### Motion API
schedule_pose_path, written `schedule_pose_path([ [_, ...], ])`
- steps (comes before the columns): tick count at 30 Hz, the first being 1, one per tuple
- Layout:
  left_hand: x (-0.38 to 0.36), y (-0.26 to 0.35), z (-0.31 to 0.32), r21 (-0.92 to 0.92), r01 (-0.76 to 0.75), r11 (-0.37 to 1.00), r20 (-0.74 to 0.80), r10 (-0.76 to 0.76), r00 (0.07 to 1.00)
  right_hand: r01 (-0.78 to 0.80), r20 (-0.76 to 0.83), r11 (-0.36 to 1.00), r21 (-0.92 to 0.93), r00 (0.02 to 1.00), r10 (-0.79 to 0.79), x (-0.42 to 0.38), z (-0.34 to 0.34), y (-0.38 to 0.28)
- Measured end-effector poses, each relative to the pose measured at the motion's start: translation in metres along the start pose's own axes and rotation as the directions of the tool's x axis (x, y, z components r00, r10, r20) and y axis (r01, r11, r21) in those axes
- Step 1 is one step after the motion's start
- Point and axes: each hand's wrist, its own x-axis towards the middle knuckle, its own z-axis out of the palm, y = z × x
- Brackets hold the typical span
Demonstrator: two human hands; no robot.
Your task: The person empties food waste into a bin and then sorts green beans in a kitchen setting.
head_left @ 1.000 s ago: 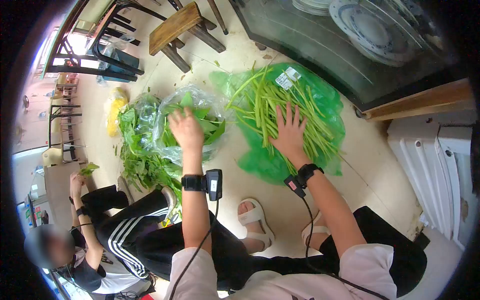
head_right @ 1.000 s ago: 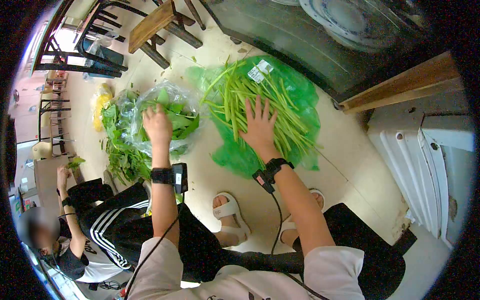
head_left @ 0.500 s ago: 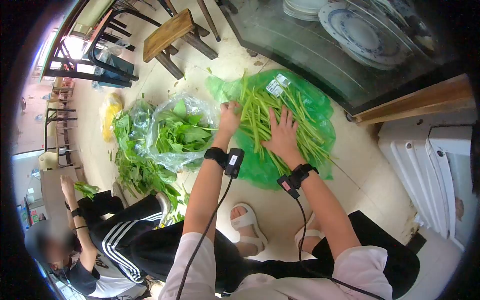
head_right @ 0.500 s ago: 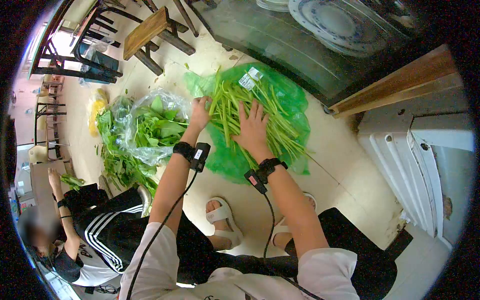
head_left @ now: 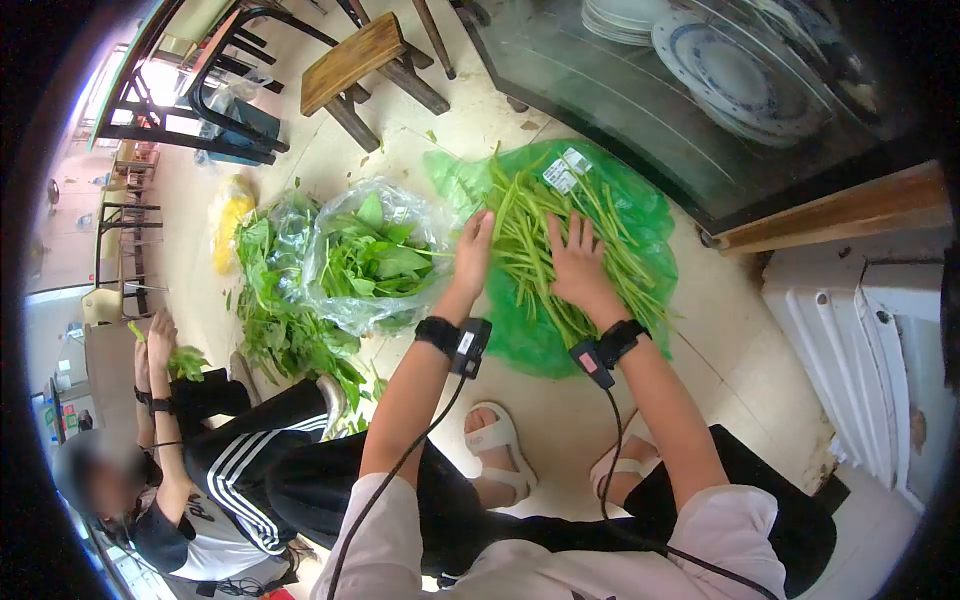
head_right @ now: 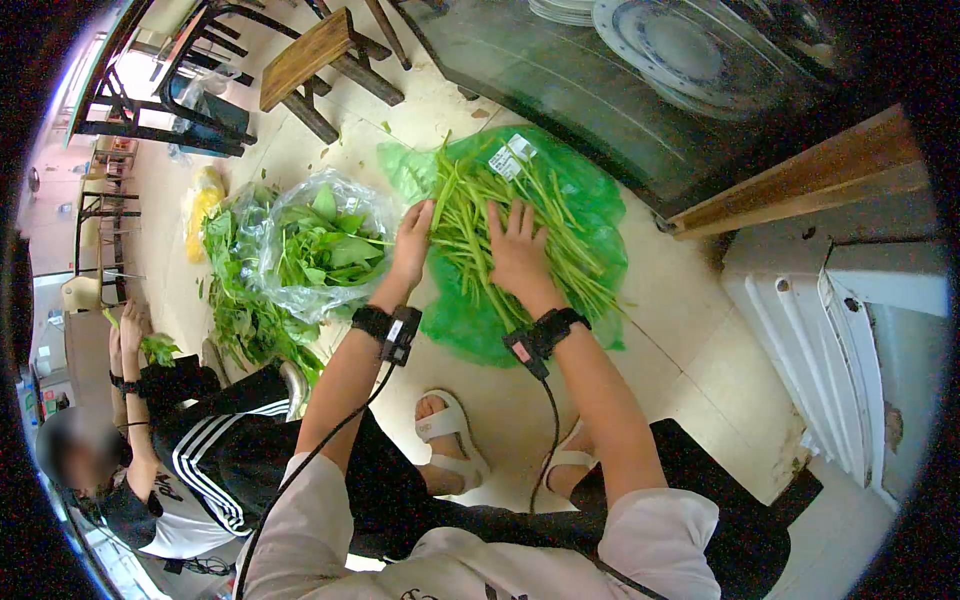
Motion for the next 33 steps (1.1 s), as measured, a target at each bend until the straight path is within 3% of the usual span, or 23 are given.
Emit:
schedule_pose_path([
  [1, -0.001, 0.014, 0.005, -0.024, 0.026, 0.999, -0.032, -0.027, 0.999, 0.015, -0.019, 0.999, -0.039, 1.0, -0.016, 0.0, 0.002, -0.001],
  [4, 0.019, 0.002, 0.007, 0.372, -0.207, 0.905, 0.097, 0.184, 0.978, -0.008, -0.017, 0.999, -0.031, 1.0, 0.007, -0.003, 0.0, -0.009],
  [5, 0.018, 0.005, 0.009, 0.464, -0.273, 0.843, 0.042, 0.287, 0.957, -0.01, -0.049, 0.999, -0.037, 0.999, 0.008, -0.002, 0.003, -0.01],
  [7, 0.014, 0.009, 0.014, 0.644, -0.356, 0.676, -0.029, 0.488, 0.873, -0.019, -0.11, 0.999, -0.045, 0.994, 0.014, -0.002, 0.009, -0.011],
  [8, 0.005, 0.025, 0.017, 0.729, -0.413, 0.546, -0.038, 0.635, 0.772, -0.028, -0.13, 0.997, -0.065, 0.991, 0.019, -0.001, 0.016, -0.009],
  [11, -0.023, 0.057, 0.013, 0.797, -0.417, 0.437, 0.115, 0.568, 0.815, -0.022, -0.047, 1.0, 0.019, 0.999, 0.023, 0.003, 0.01, -0.005],
  [14, -0.058, 0.05, 0.023, 0.889, -0.124, 0.441, 0.049, 0.178, 0.983, -0.014, 0.263, 0.994, 0.11, 0.965, -0.016, 0.011, -0.021, 0.009],
  [17, -0.073, 0.012, 0.041, 0.897, -0.267, 0.351, 0.246, 0.105, 0.964, 0.007, 0.437, 0.938, 0.345, 0.884, -0.167, 0.035, -0.018, 0.046],
  [18, -0.078, 0.01, 0.049, 0.89, -0.286, 0.355, 0.263, 0.112, 0.958, -0.038, 0.475, 0.884, 0.465, 0.853, -0.214, 0.046, -0.024, 0.054],
  [21, -0.092, 0.004, 0.072, 0.871, -0.358, 0.335, 0.31, 0.189, 0.932, -0.292, 0.473, 0.823, 0.488, 0.88, 0.032, 0.043, -0.021, 0.034],
  [23, -0.105, 0.001, 0.079, 0.873, -0.4, 0.278, 0.308, 0.32, 0.896, -0.291, 0.369, 0.92, 0.263, 0.911, 0.183, 0.026, -0.021, -0.002],
  [24, -0.111, -0.007, 0.079, 0.875, -0.398, 0.274, 0.308, 0.321, 0.896, -0.295, 0.303, 0.945, 0.144, 0.922, 0.242, 0.019, -0.019, -0.015],
  [26, -0.123, -0.014, 0.075, 0.881, -0.396, 0.26, 0.31, 0.315, 0.897, -0.244, 0.208, 0.967, 0.074, 0.952, 0.225, 0.013, -0.011, -0.024],
  [29, -0.134, -0.004, 0.045, 0.723, -0.607, 0.329, 0.511, 0.336, 0.791, -0.232, 0.123, 0.973, 0.015, 0.966, 0.228, 0.011, -0.004, -0.026],
  [32, -0.12, -0.039, 0.011, 0.516, -0.59, 0.621, 0.427, 0.411, 0.806, -0.232, 0.102, 0.972, -0.043, 0.967, 0.235, 0.014, -0.001, -0.023],
  [33, -0.111, -0.044, 0.008, 0.607, -0.392, 0.691, 0.218, 0.329, 0.919, -0.238, 0.101, 0.969, -0.06, 0.965, 0.243, 0.014, -0.002, -0.025],
])
